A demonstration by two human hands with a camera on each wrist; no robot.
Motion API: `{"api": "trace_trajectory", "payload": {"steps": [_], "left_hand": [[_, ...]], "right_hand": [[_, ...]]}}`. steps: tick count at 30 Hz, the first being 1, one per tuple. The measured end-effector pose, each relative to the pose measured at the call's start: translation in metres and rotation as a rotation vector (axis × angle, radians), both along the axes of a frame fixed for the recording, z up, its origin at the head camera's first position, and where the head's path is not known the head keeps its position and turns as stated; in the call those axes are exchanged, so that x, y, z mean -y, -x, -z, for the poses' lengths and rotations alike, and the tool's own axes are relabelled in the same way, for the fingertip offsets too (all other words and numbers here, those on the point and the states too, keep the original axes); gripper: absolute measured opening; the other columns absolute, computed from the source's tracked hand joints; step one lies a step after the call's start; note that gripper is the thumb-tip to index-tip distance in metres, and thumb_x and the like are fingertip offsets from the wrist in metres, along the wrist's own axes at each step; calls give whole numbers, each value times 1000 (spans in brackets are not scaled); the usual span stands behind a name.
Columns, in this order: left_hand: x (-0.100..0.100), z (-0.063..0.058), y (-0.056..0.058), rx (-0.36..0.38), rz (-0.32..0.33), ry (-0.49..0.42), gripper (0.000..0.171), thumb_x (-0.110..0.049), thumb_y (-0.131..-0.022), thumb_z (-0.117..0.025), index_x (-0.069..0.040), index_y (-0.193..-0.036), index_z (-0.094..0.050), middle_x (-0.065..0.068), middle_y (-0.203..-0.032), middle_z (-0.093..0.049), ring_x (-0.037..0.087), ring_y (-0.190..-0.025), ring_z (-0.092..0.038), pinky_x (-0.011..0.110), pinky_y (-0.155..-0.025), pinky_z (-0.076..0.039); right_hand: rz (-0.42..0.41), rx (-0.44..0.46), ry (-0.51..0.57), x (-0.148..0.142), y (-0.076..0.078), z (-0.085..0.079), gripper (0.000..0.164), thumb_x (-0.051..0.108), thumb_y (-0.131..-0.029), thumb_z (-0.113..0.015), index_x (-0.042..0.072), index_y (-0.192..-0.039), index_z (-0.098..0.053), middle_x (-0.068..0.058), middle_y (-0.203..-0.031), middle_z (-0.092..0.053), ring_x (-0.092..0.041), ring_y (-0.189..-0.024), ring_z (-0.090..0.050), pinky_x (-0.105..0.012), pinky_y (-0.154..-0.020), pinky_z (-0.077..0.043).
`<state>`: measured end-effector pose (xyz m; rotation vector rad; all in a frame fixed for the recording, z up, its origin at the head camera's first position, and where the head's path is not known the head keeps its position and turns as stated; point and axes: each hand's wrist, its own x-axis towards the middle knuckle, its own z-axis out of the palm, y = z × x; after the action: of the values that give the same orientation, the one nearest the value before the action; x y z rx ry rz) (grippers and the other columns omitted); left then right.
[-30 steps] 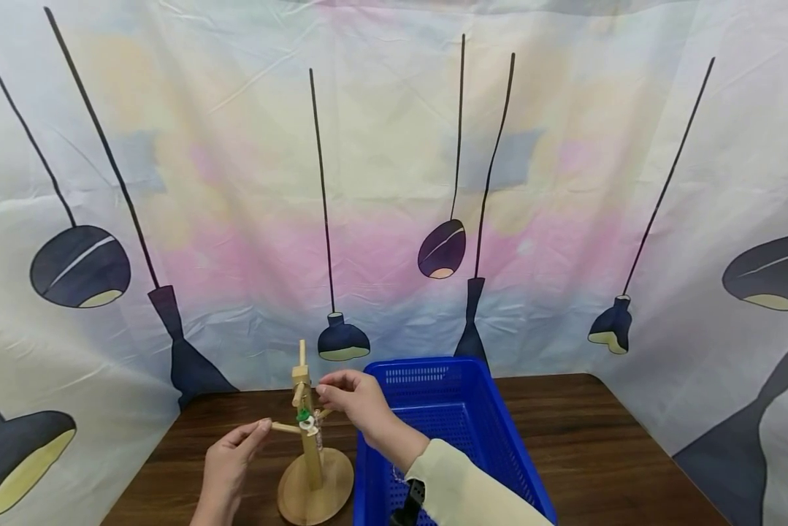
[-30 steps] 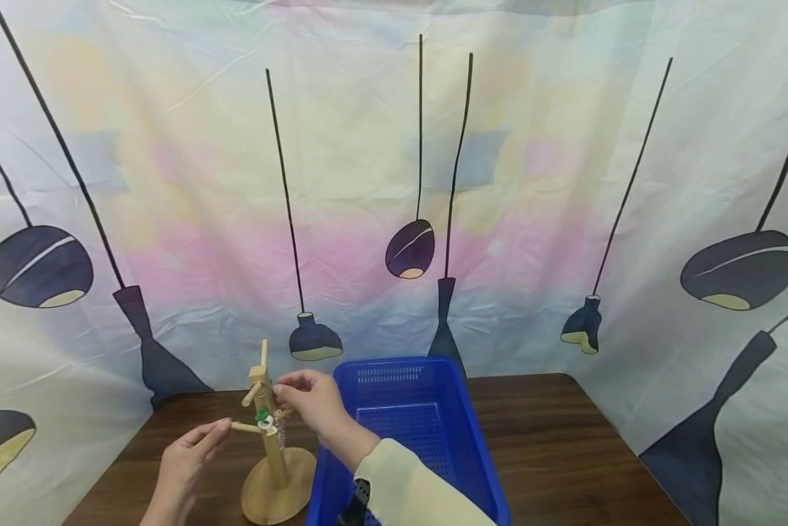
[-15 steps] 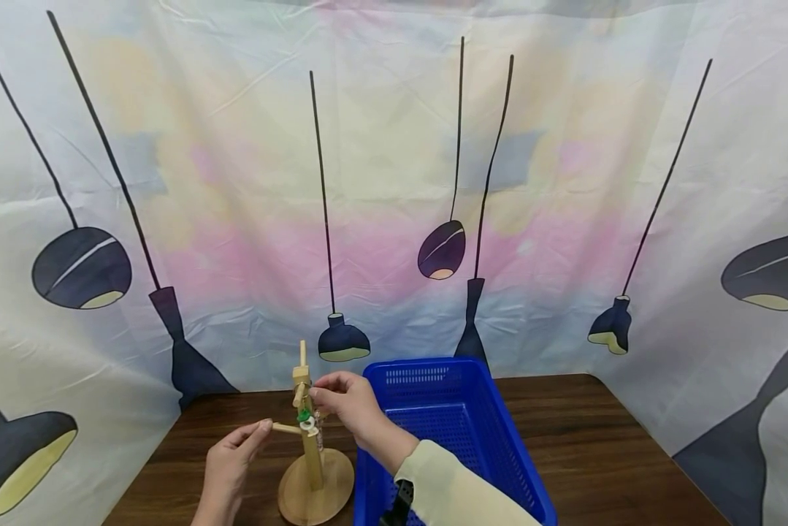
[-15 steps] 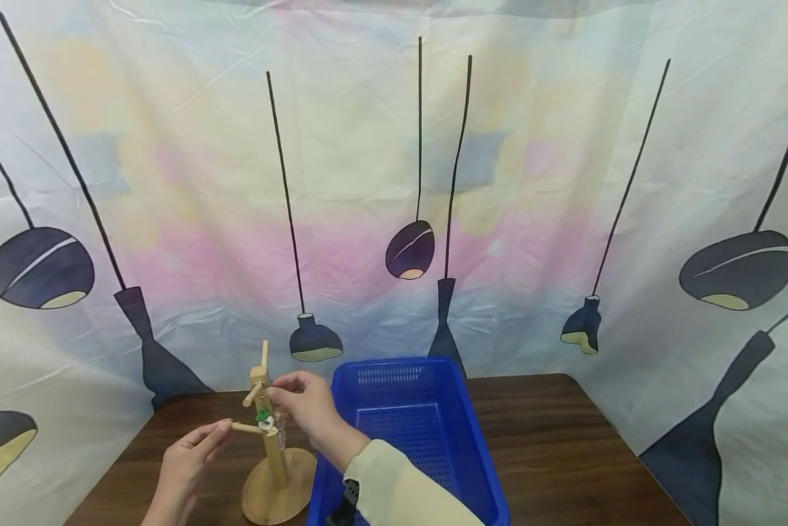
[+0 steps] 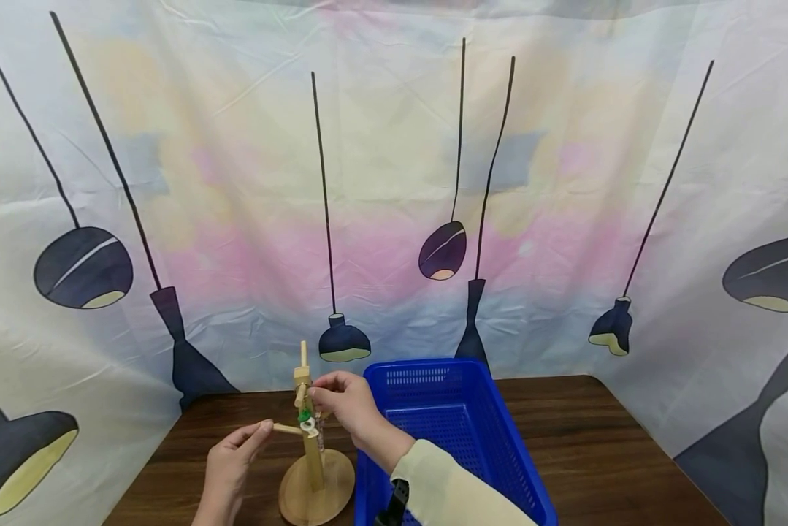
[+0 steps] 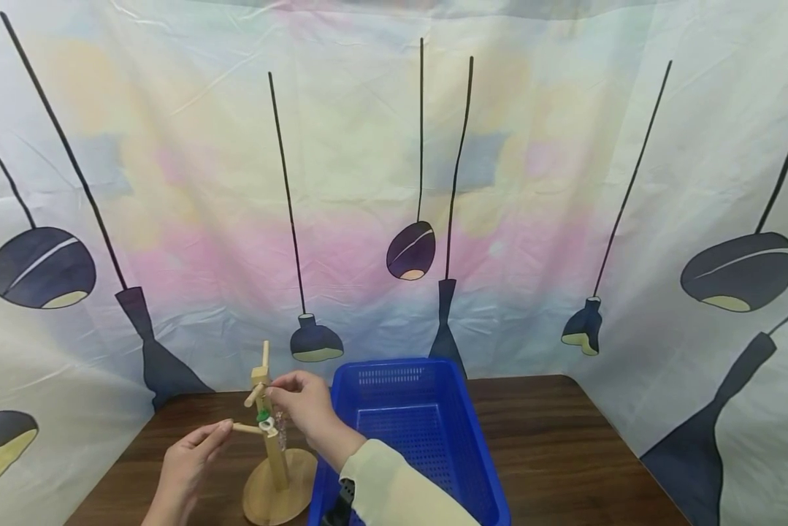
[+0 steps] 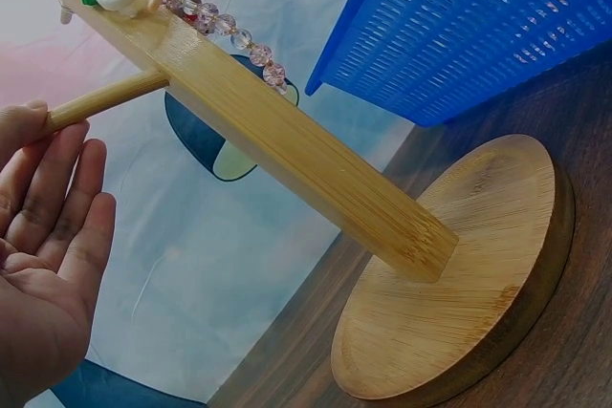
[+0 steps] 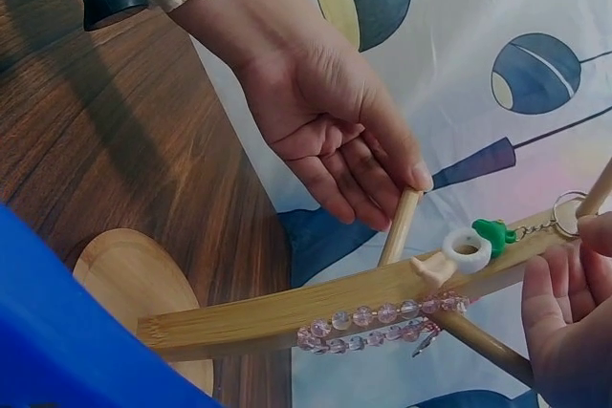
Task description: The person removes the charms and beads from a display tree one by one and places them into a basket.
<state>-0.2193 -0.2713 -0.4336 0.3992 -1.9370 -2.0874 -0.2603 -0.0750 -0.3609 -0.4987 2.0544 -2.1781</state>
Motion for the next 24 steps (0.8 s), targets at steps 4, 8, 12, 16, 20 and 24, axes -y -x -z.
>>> {"api": "trace_trajectory", "payload": {"steps": [4, 8, 12, 16, 20, 24], "left_hand": [[0, -1, -2, 6, 1, 1, 29, -23, -98, -72, -42, -77, -72, -30, -80, -71, -10, -81, -71, 9, -77, -58], [0, -2, -2, 10, 2, 5, 28, -23, -98, -72, -42, -77, -72, -31, -80, -71, -10, -81, -70, 9, -77, -57], [0, -2, -2, 14, 2, 5, 26, -23, -98, -73, -42, -78, -72, -30, -80, -71, -10, -81, -70, 10, -77, -58], [0, -2, -2, 22, 3, 3, 25, -24, -97, -73, -41, -79, -72, -30, -80, -71, -9, -83, -71, 11, -78, -58], [0, -2, -2, 29, 1, 12, 24, -25, -98, -72, -41, -80, -72, -31, -80, -71, -9, -84, -71, 11, -77, -58], [-1, -2, -2, 13, -6, 5, 25, -24, -98, -72, -41, -79, -72, -30, -81, -71, -10, -83, -71, 11, -77, -58]], "right_hand": [[25, -21, -11, 2, -1, 0, 13, 7, -94, -72, -4, -101, -73, -9, -90, -71, -12, -78, -66, -35, -75, -64], [45, -61, -25, 3, -2, -1, 13, 8, -94, -73, -4, -100, -74, -11, -91, -72, -9, -76, -64, -35, -73, -64], [46, -92, -35, 2, -4, -1, 13, 7, -93, -73, -4, -99, -75, -13, -92, -72, -8, -75, -63, -36, -73, -64], [42, -92, -35, 1, -5, -3, 13, 7, -93, -73, -4, -99, -75, -13, -92, -72, -7, -76, -63, -35, -73, -64], [41, -84, -35, 1, -6, -4, 13, 7, -93, -73, -4, -99, -76, -13, -93, -73, -7, -76, -63, -33, -74, -64], [37, -83, -43, 0, -7, -4, 13, 8, -93, -73, -4, -98, -76, -12, -94, -73, -6, -77, -64, -33, -75, -64]]}}
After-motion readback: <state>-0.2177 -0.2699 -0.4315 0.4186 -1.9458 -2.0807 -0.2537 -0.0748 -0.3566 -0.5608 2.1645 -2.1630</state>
